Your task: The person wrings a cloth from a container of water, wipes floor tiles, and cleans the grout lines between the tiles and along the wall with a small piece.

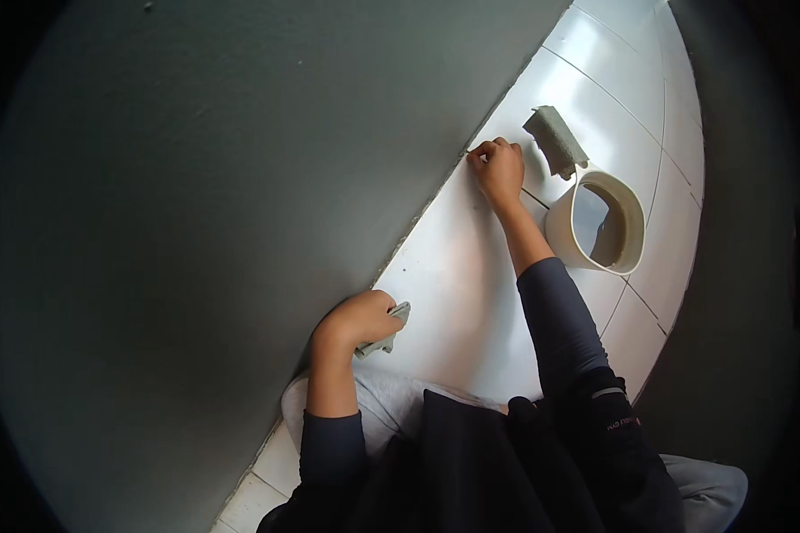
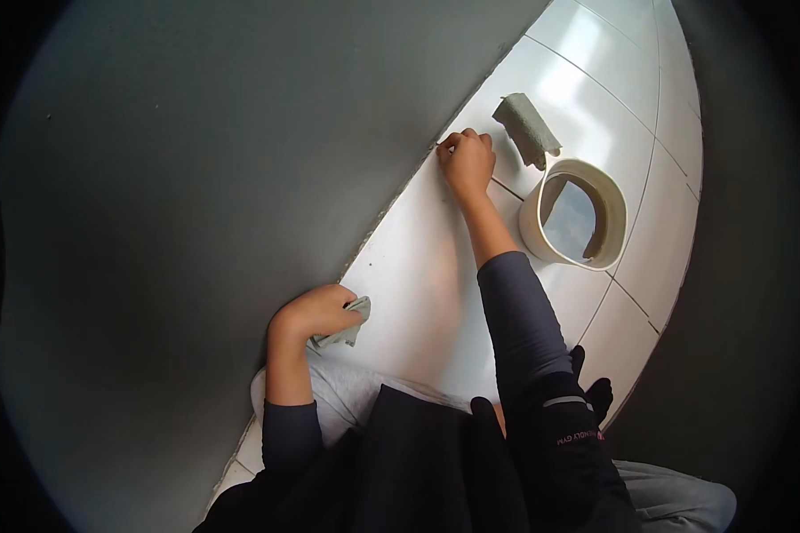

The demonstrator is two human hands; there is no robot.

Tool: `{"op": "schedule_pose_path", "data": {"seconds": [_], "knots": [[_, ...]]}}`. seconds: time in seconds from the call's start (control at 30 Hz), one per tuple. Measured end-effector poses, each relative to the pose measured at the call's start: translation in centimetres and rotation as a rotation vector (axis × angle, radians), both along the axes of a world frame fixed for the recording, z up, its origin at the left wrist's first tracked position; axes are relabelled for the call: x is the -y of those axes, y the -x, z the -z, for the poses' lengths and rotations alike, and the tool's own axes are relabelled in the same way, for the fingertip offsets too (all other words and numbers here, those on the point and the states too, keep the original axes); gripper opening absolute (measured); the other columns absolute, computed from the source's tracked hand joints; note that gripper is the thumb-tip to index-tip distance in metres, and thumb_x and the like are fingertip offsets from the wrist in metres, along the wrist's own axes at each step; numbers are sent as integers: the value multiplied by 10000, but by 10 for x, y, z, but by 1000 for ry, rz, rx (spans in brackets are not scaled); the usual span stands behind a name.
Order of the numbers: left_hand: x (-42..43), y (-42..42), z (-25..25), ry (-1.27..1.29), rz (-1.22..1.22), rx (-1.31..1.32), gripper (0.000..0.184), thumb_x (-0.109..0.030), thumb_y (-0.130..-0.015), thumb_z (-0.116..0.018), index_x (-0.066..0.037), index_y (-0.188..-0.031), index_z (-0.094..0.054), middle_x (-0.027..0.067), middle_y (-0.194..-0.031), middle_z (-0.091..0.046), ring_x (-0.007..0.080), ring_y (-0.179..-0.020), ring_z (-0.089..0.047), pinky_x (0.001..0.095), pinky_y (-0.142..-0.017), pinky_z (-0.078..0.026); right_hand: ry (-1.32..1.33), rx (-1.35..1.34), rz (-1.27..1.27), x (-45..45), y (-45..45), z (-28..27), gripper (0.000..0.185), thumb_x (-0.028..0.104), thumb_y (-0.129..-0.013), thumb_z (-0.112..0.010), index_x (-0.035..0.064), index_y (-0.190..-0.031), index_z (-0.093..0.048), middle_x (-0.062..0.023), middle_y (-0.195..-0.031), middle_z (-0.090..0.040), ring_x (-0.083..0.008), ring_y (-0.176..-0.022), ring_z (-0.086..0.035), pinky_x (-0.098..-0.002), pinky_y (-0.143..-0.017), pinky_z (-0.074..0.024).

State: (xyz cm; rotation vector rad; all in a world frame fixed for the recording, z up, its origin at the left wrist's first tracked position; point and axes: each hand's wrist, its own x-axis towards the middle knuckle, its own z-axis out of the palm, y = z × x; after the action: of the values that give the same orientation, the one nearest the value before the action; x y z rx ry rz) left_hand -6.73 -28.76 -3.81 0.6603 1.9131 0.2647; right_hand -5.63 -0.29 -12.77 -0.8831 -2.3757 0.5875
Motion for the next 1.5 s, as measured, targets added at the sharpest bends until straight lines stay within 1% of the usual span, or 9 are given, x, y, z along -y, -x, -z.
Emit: {"op": "schedule_pose_path", "data": {"seconds": [0.27, 0.47, 0.53, 0.6, 0.63, 0.8, 0.93, 1.23, 1.5], "knots": [[-4, 1, -4, -2, 46, -34, 249, -203, -739, -550, 35, -775, -617, 152, -665, -626, 199, -551, -570, 362, -562, -465, 72, -20, 44, 31, -74, -6, 45, 92, -727, -672, 62, -759, -666, -71, -840, -590, -275, -887, -526, -386, -751, -466], [4, 3, 7, -269, 48, -105, 308, -235, -779, -539, 20, -938, -603, 180, -807, -649, 233, -677, -601, 368, -641, -472, 217, -281, -23, 90, -144, -38, 73, 88, -742, -697, 56, -793, -656, -66, -837, -544, -230, -840, -517, -334, -729, -434], [8, -4, 1, -314, -61, -154, 351, -246, -802, -542, 8, -1042, -577, 195, -906, -646, 255, -788, -611, 364, -716, -475, 211, -314, -14, 104, -168, -46, 72, 89, -751, -697, 57, -799, -655, -58, -856, -563, -206, -824, -535, -321, -704, -443], [15, -7, 12, -394, -142, -171, 342, -219, -818, -552, 0, -1081, -565, 144, -918, -636, 198, -803, -583, 337, -719, -469, 612, -414, 3, 111, -189, -56, 77, 106, -779, -690, 50, -819, -655, -36, -873, -619, -142, -775, -578, -281, -640, -452], [18, -11, 9, -457, -228, -167, 340, -192, -834, -562, -8, -1120, -553, 93, -930, -626, 141, -819, -555, 310, -721, -463, 627, -418, 12, 107, -199, -53, 86, 116, -793, -683, 45, -834, -656, -29, -862, -636, -122, -755, -588, -266, -622, -453], [33, -38, -5, -712, -435, -175, 360, -114, -831, -576, -22, -1177, -535, 52, -986, -609, 125, -898, -559, 272, -793, -461, 754, -572, 121, 66, -227, -67, 138, 141, -830, -669, 18, -885, -641, -18, -818, -643, -91, -769, -587, -222, -707, -446], [58, -57, -49, -904, -582, -17, 382, -30, -830, -547, -28, -1211, -530, 39, -1072, -600, 126, -967, -556, 269, -854, -449, 826, -641, 98, 58, -235, -104, 114, 191, -844, -661, 90, -885, -629, 40, -790, -607, -44, -733, -525, -201, -630, -369], [169, -88, -194, -754, -303, -223, 418, -42, -853, -496, -68, -1270, -521, 87, -1166, -581, 170, -1062, -536, 293, -934, -409, 934, -638, -119, 91, -206, -135, 137, 151, -845, -662, 70, -942, -611, 21, -833, -605, -60, -763, -544, -212, -656, -406], [215, -96, -210, -531, -332, -47, 432, -55, -848, -502, -67, -1279, -519, 102, -1208, -567, 197, -1132, -515, 309, -979, -382, 938, -626, -240, 94, -172, -159, 195, 114, -841, -662, 28, -1014, -638, 7, -871, -588, -72, -758, -556, -222, -694, -468]]}}
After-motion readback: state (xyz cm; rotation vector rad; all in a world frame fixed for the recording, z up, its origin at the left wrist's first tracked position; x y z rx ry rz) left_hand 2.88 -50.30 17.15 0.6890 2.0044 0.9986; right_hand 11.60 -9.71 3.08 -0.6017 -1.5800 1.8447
